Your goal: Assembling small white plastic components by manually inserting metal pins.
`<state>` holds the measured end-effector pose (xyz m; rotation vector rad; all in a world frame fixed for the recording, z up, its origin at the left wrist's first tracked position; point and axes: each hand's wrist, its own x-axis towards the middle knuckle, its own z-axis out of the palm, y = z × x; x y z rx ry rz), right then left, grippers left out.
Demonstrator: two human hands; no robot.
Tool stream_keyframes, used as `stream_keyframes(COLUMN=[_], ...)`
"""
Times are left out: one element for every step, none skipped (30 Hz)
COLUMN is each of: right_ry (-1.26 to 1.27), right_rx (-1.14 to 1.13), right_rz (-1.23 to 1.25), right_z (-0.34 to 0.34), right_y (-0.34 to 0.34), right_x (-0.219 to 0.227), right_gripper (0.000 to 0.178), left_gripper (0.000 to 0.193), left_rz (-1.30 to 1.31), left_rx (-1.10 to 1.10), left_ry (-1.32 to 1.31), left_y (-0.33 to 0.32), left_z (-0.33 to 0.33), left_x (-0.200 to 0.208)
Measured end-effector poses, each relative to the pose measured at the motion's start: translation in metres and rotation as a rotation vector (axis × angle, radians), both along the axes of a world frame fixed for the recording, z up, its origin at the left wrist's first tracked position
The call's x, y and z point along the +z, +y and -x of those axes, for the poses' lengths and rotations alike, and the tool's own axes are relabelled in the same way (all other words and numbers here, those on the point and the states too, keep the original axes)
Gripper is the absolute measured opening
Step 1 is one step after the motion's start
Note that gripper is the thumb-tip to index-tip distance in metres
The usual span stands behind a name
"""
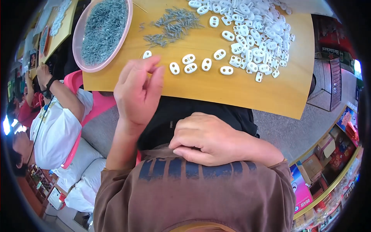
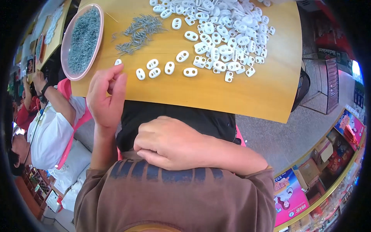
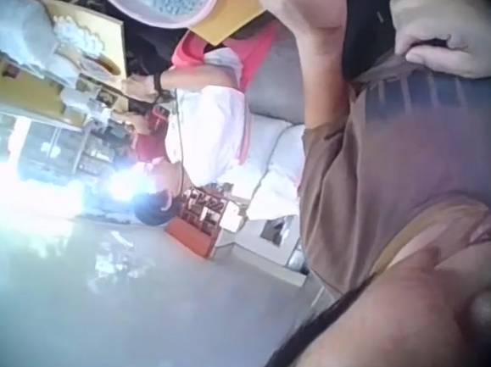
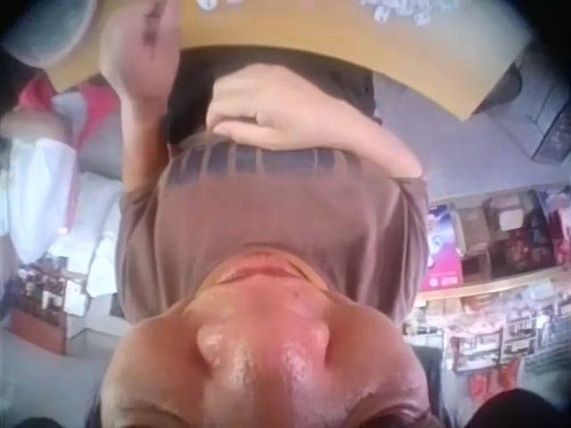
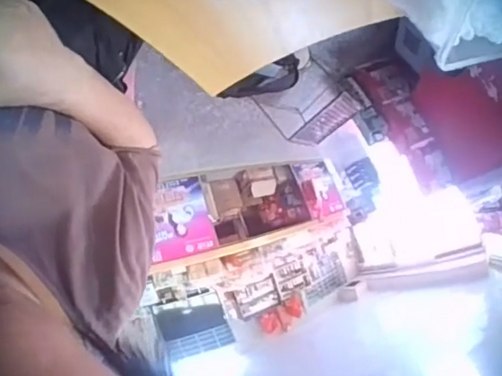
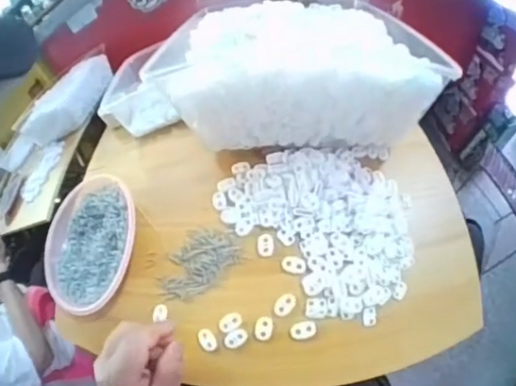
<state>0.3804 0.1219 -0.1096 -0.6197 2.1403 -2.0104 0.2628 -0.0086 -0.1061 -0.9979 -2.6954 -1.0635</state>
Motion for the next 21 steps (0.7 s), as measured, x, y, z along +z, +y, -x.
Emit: stream_keyframes(right_ry=[0.029, 0.021, 0.012, 0.004, 0.001, -0.008, -0.017, 0.004, 0.003, -0.002, -0.007, 0.01, 0.008, 0.006, 0.003, 0.001, 0.01, 0.019, 0.013, 0.05, 0.087], right_rx=[-0.026, -0.023, -0.057, -0.091, -0.088, -0.112, -0.136, -0.162, -0.161, -0.199, -0.24, -0.274, -0.274, -0.295, -0.315, -0.314, -0.327, -0.339, -0.342, -0.365, -0.388], right_rz=[-0.03, -0.032, -0.071, -0.11, -0.114, -0.129, -0.144, -0.142, -0.144, -0.152, -0.163, -0.129, -0.131, -0.145, -0.158, -0.159, -0.176, -0.192, -0.195, -0.216, -0.237], right_z=[0.002, 0.004, 0.005, 0.006, 0.008, 0.01, 0.012, 0.014, 0.015, 0.017, 0.018, 0.019, 0.019, 0.019, 0.02, 0.02, 0.02, 0.019, 0.018, 0.016, 0.014], right_y=[0.003, 0.007, 0.012, 0.016, 0.02, 0.024, 0.028, 0.032, 0.035, 0.039, 0.041, 0.041, 0.041, 0.042, 0.043, 0.043, 0.043, 0.044, 0.044, 0.045, 0.046], right_x=[0.0, 0.0, 0.002, 0.003, 0.005, 0.007, 0.009, 0.009, 0.012, 0.014, 0.015, 0.014, 0.013, 0.013, 0.013, 0.012, 0.01, 0.009, 0.007, 0.006, 0.005], right_gripper=[0.004, 0.004, 0.005, 0.006, 0.006, 0.006, 0.007, 0.009, 0.009, 0.01, 0.011, 0.012, 0.012, 0.012, 0.012, 0.012, 0.012, 0.012, 0.012, 0.012, 0.013], left_gripper=[0.016, 0.016, 0.016, 0.017, 0.017, 0.017, 0.018, 0.018, 0.018, 0.018, 0.018, 0.02, 0.021, 0.021, 0.022, 0.022, 0.022, 0.021, 0.02, 0.02, 0.021], left_rz=[-0.031, -0.034, -0.042, -0.051, -0.055, -0.044, -0.034, -0.035, 0.058, 0.151, 0.148, 0.185, 0.222, 0.22, 0.205, 0.19, 0.187, 0.137, 0.087, 0.083, 0.045], left_rx=[-0.05, -0.047, -0.063, -0.08, -0.077, -0.104, -0.132, -0.13, -0.148, -0.166, -0.167, -0.196, -0.225, -0.225, -0.22, -0.214, -0.218, -0.187, -0.157, -0.161, -0.152], left_ry=[0.002, -0.005, 0.001, 0.008, 0.005, -0.03, -0.064, -0.065, -0.098, -0.132, -0.133, -0.089, -0.044, -0.045, -0.067, -0.088, -0.093, -0.104, -0.115, -0.115, -0.099], left_y=[0.001, 0.004, 0.007, 0.01, 0.013, 0.016, 0.019, 0.021, 0.023, 0.023, 0.024, 0.024, 0.023, 0.023, 0.023, 0.023, 0.023, 0.024, 0.024, 0.023, 0.022], left_z=[0.0, 0.001, 0.003, 0.004, 0.004, 0.005, 0.005, 0.006, 0.006, 0.007, 0.009, 0.011, 0.012, 0.013, 0.013, 0.014, 0.013, 0.011, 0.009, 0.007, 0.005], left_x=[-0.001, -0.003, -0.005, -0.006, -0.006, -0.006, -0.006, -0.004, -0.003, -0.003, -0.003, -0.004, -0.005, -0.005, -0.005, -0.006, -0.006, -0.006, -0.006, -0.005, -0.004])
